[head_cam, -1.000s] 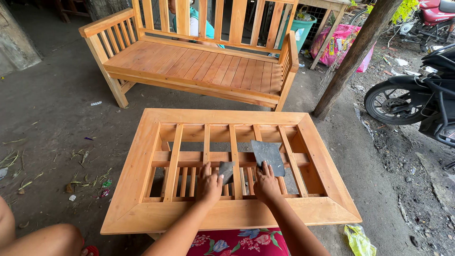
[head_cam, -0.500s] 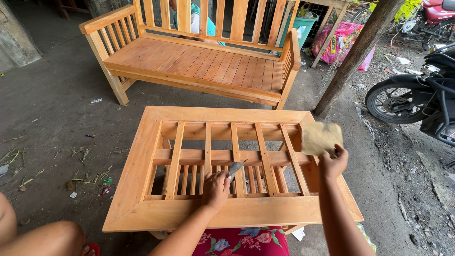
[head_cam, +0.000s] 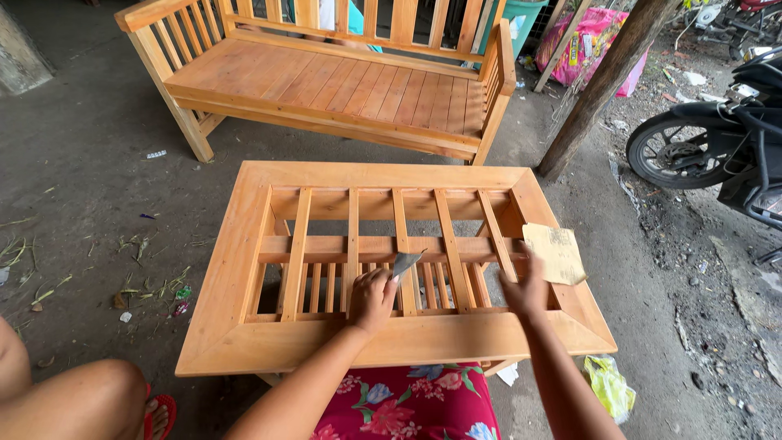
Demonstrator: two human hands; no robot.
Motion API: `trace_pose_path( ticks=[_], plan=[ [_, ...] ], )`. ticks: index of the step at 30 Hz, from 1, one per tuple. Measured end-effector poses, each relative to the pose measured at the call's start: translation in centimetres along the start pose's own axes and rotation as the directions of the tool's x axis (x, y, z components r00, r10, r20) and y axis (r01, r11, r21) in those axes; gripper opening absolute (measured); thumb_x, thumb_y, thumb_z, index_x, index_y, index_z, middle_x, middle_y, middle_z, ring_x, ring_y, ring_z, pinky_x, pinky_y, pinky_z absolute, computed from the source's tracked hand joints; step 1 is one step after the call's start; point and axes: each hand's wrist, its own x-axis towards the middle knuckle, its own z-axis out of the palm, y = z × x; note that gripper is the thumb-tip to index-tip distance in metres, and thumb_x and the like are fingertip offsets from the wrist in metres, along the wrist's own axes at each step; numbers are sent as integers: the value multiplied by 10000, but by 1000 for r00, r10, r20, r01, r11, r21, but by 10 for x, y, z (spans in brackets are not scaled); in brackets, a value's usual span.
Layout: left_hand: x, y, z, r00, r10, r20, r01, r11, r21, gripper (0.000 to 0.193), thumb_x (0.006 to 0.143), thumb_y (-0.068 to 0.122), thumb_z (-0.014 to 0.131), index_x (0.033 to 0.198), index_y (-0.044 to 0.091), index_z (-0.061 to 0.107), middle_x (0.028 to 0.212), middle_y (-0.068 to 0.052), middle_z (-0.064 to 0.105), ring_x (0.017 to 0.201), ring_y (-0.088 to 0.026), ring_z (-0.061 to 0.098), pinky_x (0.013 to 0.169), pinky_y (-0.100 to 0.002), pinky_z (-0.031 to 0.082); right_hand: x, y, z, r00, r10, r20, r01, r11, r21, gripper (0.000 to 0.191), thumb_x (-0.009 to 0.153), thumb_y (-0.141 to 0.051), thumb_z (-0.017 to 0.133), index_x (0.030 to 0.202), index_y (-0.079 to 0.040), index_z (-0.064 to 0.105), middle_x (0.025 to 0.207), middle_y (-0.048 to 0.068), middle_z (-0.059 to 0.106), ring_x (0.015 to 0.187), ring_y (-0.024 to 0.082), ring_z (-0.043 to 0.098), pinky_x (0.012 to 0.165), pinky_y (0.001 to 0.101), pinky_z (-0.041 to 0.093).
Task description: The person sands a slatted wooden table frame with sandpaper, rubbing the rails and slats by hand while steadying the frame with the other hand. They reposition around the frame and continue sanding its edges and top surfaces throughout the clip.
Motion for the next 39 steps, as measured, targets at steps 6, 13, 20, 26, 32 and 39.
trace_pose_path(
  ticks=[6, 13, 20, 26, 32, 39],
  plan=[
    [25, 44, 32, 976, -25, 218, 80, 967, -244, 279, 1035, 270, 577, 1068, 20, 694, 859, -188, 714, 802, -348, 707, 701, -448, 542, -12, -67, 22, 733, -10, 680, -569, 538, 622, 655, 827, -64, 792, 1396, -162, 480, 1227, 92, 708, 1111, 182, 671, 954, 331, 563],
    [16, 39, 18, 870, -79, 487, 68, 997, 41, 622, 912, 526, 659, 1293, 35, 620, 1275, -185, 635, 1255, -348, 552, 1085, -544, 413, -3, -52, 20, 847, -5, 532, -76, 988, 131, 258, 795, 13, 714, 1019, -78, 802, 864, 111, 785, 737, 203, 723, 678, 357, 563],
    [-16, 41, 16, 627, -129, 768, -129, 955, 266, 865, 790, 697, 645, 1407, 96, 572, 1503, -153, 479, 1544, -366, 120, 1181, -740, 62, -35, -48, 50, 848, -266, 459, 342, 936, -89, 247, 622, -34, 773, 849, -132, 787, 825, 131, 776, 862, 385, 689, 855, 448, 554],
    [-28, 12, -16, 761, -8, 649, -169, 963, 211, 1197, 720, 775, 697, 1485, -96, 397, 1584, -291, 338, 1440, -394, 294, 1140, -550, 240, -29, -57, 52, 668, -238, 705, 423, 901, -96, 221, 686, -64, 691, 840, -178, 802, 809, 98, 791, 817, 321, 739, 1058, 450, 483],
    [-26, 20, -39, 600, -245, 762, -120, 913, 389, 1136, 692, 848, 646, 1384, -43, 518, 1344, -199, 568, 1331, -346, 503, 1156, -481, 355, -29, -80, 75, 485, 124, 866, 331, 890, -313, 298, 954, -317, 649, 953, -33, 738, 920, 212, 721, 931, 385, 715, 844, 477, 578],
    [-23, 30, -48, 630, -158, 761, -141, 940, 312, 1195, 554, 873, 723, 1310, -36, 556, 1307, -188, 568, 1315, -344, 492, 1143, -463, 343, -43, -60, 88, 614, 14, 789, 290, 926, -242, 245, 922, -223, 572, 1088, -132, 728, 912, 209, 731, 912, 413, 689, 798, 522, 545]
  ],
)
